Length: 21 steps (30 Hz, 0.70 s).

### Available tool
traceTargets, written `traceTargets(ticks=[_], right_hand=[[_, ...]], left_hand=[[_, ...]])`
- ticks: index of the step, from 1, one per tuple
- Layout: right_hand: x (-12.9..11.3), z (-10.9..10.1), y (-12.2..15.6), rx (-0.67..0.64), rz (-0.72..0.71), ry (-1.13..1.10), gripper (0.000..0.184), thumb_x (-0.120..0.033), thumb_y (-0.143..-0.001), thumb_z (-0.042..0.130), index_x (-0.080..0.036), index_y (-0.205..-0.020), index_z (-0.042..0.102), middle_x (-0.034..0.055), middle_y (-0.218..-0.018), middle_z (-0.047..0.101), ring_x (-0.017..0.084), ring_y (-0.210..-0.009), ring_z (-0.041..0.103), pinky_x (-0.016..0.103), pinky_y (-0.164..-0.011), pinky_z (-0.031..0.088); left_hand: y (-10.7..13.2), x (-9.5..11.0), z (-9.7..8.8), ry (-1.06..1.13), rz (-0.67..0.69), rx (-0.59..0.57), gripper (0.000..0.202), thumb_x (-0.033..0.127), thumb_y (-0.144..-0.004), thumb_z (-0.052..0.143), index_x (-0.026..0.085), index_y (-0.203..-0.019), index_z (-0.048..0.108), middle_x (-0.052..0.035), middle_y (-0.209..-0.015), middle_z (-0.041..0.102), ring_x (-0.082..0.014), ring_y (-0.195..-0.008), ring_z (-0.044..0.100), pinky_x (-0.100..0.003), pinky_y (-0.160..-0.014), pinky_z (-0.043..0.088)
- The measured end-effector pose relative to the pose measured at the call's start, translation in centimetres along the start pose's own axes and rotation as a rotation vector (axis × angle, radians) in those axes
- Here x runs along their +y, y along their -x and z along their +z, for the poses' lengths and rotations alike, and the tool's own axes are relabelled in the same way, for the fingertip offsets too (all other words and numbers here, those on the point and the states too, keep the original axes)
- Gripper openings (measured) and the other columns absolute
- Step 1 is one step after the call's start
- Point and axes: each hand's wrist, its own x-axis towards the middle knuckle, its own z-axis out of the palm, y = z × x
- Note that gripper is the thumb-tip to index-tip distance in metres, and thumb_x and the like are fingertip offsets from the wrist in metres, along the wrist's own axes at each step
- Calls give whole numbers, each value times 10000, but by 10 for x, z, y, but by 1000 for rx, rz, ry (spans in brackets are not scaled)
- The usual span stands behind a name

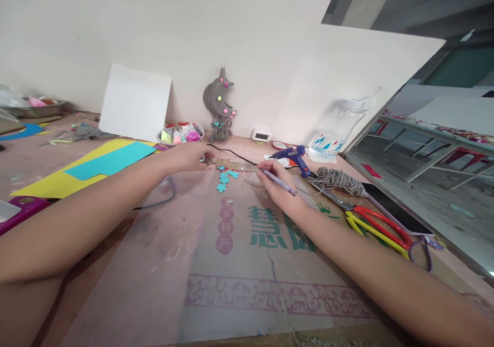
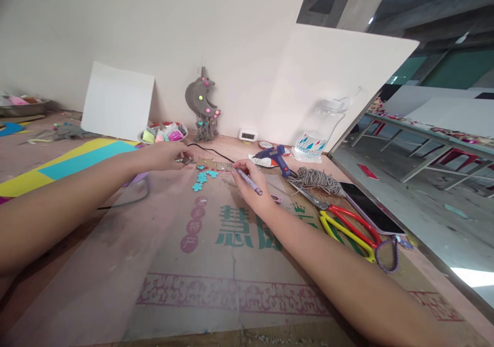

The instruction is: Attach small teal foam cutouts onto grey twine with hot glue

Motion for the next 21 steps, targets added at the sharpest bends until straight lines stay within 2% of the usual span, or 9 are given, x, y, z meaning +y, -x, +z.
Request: traceTargets(ticks=[4, 10, 14, 18, 20, 21], right_hand=[[-8, 0, 5, -54, -73, 106, 203, -307, -848, 517, -204, -1019, 555, 41, -904, 598, 164, -769, 541, 294, -721, 422], [-20, 1, 12, -135, -252, 203, 248, -276, -880, 470, -215, -1110, 543, 69, -1028, 614, 193, -896, 573, 326, -801, 444], [-20, -1, 11, -165, -281, 228, 249, -249, -883, 465, -200, -1115, 539, 74, -1034, 611, 186, -888, 577, 323, -790, 459], [-16, 1, 7, -148, -256, 254, 268, -194, -863, 476, -198, -1119, 557, 72, -997, 601, 173, -819, 570, 319, -742, 472], [-16, 3, 6, -139, -253, 266, 315, -159, -851, 478, -201, -1154, 553, 70, -994, 595, 166, -784, 561, 326, -742, 475], [-16, 4, 6, -125, -258, 268, 341, -161, -850, 487, -206, -1184, 541, 71, -1003, 592, 162, -773, 558, 328, -741, 478]], left_hand=[[0, -19, -6, -55, -76, -33, 373, 308, -712, 519, 207, -1054, 629, -22, -860, 645, -158, -704, 560, -231, -577, 348], [-4, -40, 7, -53, -129, -27, 423, 258, -722, 485, 219, -1127, 603, -19, -954, 670, -159, -762, 586, -220, -600, 370], [-4, -45, 8, -29, -145, -40, 415, 273, -741, 482, 233, -1137, 601, -16, -993, 674, -169, -797, 602, -229, -627, 392], [-3, -31, -3, 12, -144, 62, 370, 390, -776, 495, 204, -1063, 635, -46, -975, 682, -208, -840, 612, -266, -677, 423], [-1, -12, -8, 150, -181, 119, 406, 486, -786, 497, 202, -1045, 631, -50, -969, 688, -204, -822, 628, -269, -672, 442], [0, 1, -9, 260, -158, 80, 435, 529, -796, 479, 202, -1045, 623, -53, -970, 690, -194, -785, 638, -265, -650, 451]])
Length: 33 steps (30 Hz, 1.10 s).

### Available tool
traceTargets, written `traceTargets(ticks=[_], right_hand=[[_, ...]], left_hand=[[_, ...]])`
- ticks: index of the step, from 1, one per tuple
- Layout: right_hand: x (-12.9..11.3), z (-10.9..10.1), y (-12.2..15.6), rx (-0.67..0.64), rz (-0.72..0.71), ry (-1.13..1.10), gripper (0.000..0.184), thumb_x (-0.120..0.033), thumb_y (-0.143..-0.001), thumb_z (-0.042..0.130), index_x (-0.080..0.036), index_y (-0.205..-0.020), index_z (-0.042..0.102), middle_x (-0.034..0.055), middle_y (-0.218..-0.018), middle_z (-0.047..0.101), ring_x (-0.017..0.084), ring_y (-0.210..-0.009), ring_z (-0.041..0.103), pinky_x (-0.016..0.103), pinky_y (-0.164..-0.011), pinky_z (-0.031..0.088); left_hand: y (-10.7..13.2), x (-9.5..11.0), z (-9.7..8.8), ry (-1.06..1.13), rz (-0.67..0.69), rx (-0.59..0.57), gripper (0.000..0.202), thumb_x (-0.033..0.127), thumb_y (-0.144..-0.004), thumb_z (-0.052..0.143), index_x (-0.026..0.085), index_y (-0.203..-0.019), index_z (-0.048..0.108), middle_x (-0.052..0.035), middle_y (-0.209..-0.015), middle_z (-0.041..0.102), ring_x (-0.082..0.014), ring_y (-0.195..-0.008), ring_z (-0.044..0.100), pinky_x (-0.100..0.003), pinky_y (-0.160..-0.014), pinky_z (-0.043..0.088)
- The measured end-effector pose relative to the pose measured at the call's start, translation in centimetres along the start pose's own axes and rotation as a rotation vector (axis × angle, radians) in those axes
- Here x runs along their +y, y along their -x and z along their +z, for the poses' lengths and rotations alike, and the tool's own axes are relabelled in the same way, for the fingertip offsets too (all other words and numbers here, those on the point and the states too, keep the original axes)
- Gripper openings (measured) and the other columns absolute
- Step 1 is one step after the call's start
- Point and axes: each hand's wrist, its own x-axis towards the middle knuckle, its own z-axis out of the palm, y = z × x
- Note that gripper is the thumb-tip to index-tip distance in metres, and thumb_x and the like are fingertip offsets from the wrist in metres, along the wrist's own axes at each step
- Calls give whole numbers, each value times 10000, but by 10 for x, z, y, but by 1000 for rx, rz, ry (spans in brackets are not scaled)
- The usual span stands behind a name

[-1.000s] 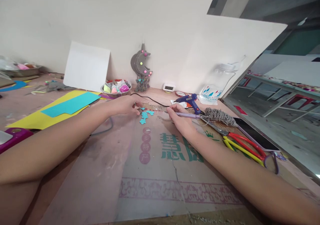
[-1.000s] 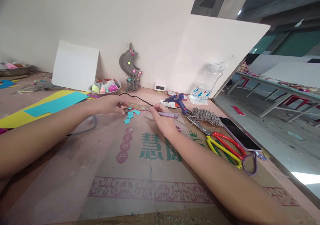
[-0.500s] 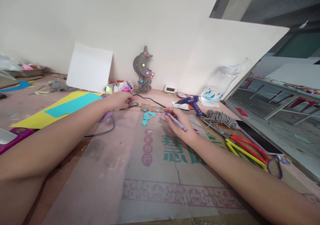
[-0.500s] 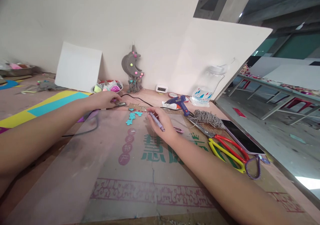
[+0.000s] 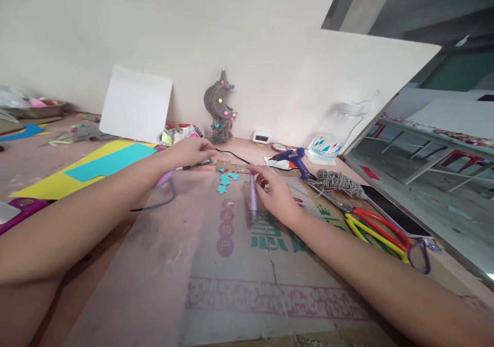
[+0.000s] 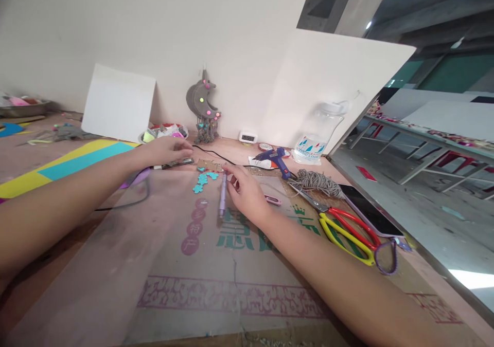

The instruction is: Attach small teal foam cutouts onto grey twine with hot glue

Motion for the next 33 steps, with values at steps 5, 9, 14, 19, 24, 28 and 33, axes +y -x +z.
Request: traceTargets(ticks=[5, 9, 14, 19, 24, 28, 33], right_hand=[[-8, -2, 3, 97, -54, -10, 546, -291, -865, 542, -260, -1381, 367, 104, -1206, 503, 160, -826, 558, 319, -731, 508], [-15, -4, 6, 95, -101, -36, 551, -277, -888, 504, -285, -1409, 323, 107, -1316, 436, 160, -898, 569, 351, -855, 493], [-15, -5, 4, 147, 59, -256, 631, -312, -890, 501, -271, -1451, 214, 119, -1278, 512, 163, -857, 591, 356, -806, 503], [-8, -5, 1, 187, 196, -492, 563, -356, -888, 494, -248, -1410, 313, 115, -1214, 571, 157, -829, 601, 352, -776, 496], [-12, -5, 2, 167, 226, -561, 517, -365, -863, 531, -224, -1344, 404, 104, -1110, 619, 149, -790, 606, 341, -769, 493], [-15, -6, 3, 163, 240, -629, 529, -359, -865, 522, -230, -1358, 379, 94, -1096, 624, 148, -810, 605, 334, -778, 496], [-13, -5, 6, 118, 243, -657, 453, -289, -877, 457, -210, -1322, 432, 95, -1097, 623, 145, -794, 588, 344, -769, 484]], left_hand=[[20, 52, 28, 328, 150, -88, 516, 556, -728, 590, 177, -1073, 537, -74, -897, 688, -187, -739, 647, -271, -619, 467], [33, 70, 47, 518, 232, -20, 356, 369, -787, 577, 191, -1073, 459, -65, -923, 662, -175, -788, 637, -273, -634, 467], [47, 82, 50, 439, 321, 108, 190, 298, -903, 370, 203, -1005, 499, 13, -756, 599, -115, -646, 551, -246, -609, 417], [51, 85, 50, 253, 403, 174, 299, 393, -905, 390, 203, -931, 620, 7, -834, 641, -130, -699, 529, -250, -630, 376], [48, 78, 50, 238, 420, 155, 405, 459, -909, 365, 170, -802, 628, 5, -735, 631, -122, -639, 504, -238, -584, 334], [46, 75, 48, 219, 424, 150, 452, 485, -907, 347, 153, -737, 604, 11, -631, 560, -112, -584, 463, -237, -553, 298], [44, 73, 49, 233, 392, 159, 488, 507, -911, 311, 148, -717, 579, 23, -582, 472, -106, -566, 414, -240, -535, 262]])
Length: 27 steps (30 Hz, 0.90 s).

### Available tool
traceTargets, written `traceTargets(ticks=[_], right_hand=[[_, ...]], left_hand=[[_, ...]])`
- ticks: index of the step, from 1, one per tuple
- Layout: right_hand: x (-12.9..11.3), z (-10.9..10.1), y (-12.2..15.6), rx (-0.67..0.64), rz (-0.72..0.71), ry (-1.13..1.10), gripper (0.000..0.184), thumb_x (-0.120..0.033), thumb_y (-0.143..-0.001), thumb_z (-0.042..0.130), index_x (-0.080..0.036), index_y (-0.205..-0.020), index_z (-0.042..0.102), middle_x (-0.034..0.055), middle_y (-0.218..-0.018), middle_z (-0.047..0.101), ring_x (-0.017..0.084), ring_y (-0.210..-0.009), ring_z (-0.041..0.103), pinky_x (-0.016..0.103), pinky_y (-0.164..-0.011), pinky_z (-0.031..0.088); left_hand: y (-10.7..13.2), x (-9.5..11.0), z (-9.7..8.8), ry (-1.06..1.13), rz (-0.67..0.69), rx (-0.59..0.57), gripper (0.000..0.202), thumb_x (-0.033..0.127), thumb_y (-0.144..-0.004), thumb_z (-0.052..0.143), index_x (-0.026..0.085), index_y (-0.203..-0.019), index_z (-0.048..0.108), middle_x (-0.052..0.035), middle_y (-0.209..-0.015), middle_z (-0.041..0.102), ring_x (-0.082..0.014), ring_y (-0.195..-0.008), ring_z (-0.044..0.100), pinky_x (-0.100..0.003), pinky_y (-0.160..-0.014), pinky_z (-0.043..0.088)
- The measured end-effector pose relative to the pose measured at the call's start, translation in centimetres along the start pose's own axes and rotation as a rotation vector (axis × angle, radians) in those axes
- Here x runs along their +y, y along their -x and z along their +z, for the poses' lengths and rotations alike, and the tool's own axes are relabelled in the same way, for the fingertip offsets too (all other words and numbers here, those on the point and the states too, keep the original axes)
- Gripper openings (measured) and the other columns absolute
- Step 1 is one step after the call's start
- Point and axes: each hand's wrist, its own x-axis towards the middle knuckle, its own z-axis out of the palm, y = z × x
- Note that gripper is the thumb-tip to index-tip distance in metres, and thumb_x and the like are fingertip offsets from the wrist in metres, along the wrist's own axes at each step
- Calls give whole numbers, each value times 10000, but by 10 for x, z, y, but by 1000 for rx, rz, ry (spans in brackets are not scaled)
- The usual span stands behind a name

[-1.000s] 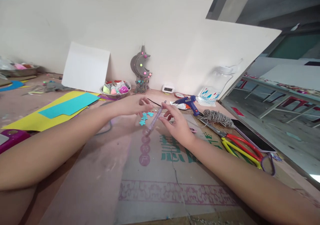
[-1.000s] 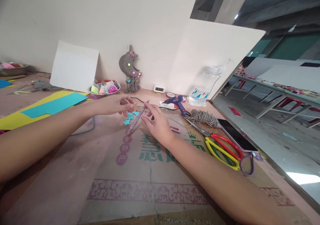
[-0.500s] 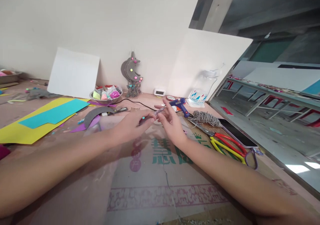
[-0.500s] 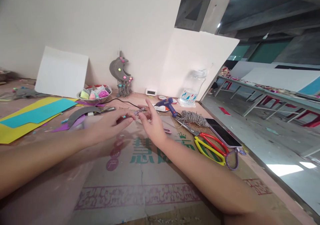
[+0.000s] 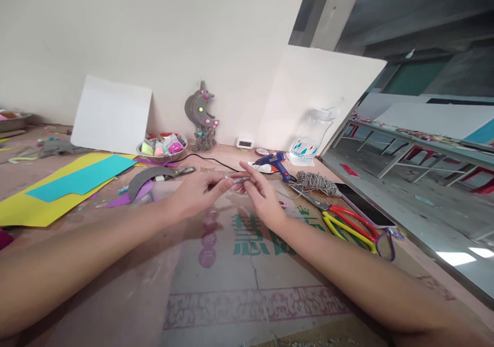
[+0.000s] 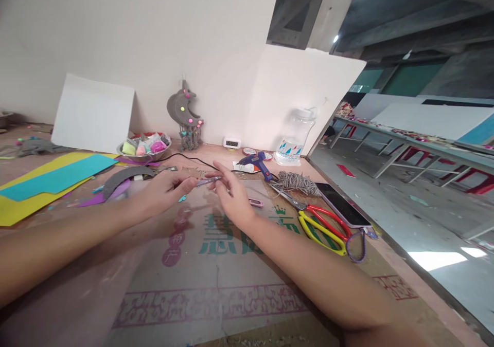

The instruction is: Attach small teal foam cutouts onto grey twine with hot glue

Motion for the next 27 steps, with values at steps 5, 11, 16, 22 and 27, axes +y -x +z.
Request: traceTargets(ticks=[5, 11, 16, 22, 27], right_hand=[[3, -1, -1, 4, 20, -7, 498, -237, -853, 432, -209, -1348, 392, 77, -1043, 624, 141, -779, 581, 339, -750, 479], [4, -6, -6, 49, 88, -107, 566, -278, -840, 461, -232, -1382, 303, 77, -1094, 608, 136, -748, 591, 328, -723, 494], [1, -7, -6, 52, 144, -95, 553, -292, -841, 465, -222, -1375, 341, 73, -1115, 587, 131, -771, 588, 315, -732, 494], [-3, -4, -4, 16, 143, -98, 512, -282, -846, 454, -213, -1349, 388, 68, -1030, 602, 145, -789, 585, 316, -723, 489], [-4, -3, -3, 3, 136, -73, 493, -279, -850, 439, -225, -1340, 415, 60, -1014, 604, 144, -789, 589, 315, -722, 494]], left_hand=[[-2, -2, 0, 45, -4, 19, 490, 513, -913, 294, 158, -607, 438, 28, -559, 399, -107, -555, 385, -248, -531, 257], [0, 2, -2, 50, 30, -24, 368, 504, -886, 363, 179, -864, 534, 4, -737, 546, -143, -674, 474, -256, -620, 351], [6, -1, 0, 21, 137, -7, 355, 481, -873, 393, 172, -772, 538, 7, -667, 532, -132, -616, 461, -258, -600, 328], [6, -3, -3, -17, 164, 69, 438, 464, -895, 342, 168, -594, 459, 4, -562, 467, -119, -555, 432, -251, -560, 298], [5, -5, -3, -39, 146, 101, 485, 488, -900, 330, 168, -544, 405, 21, -514, 397, -105, -510, 386, -249, -529, 270]])
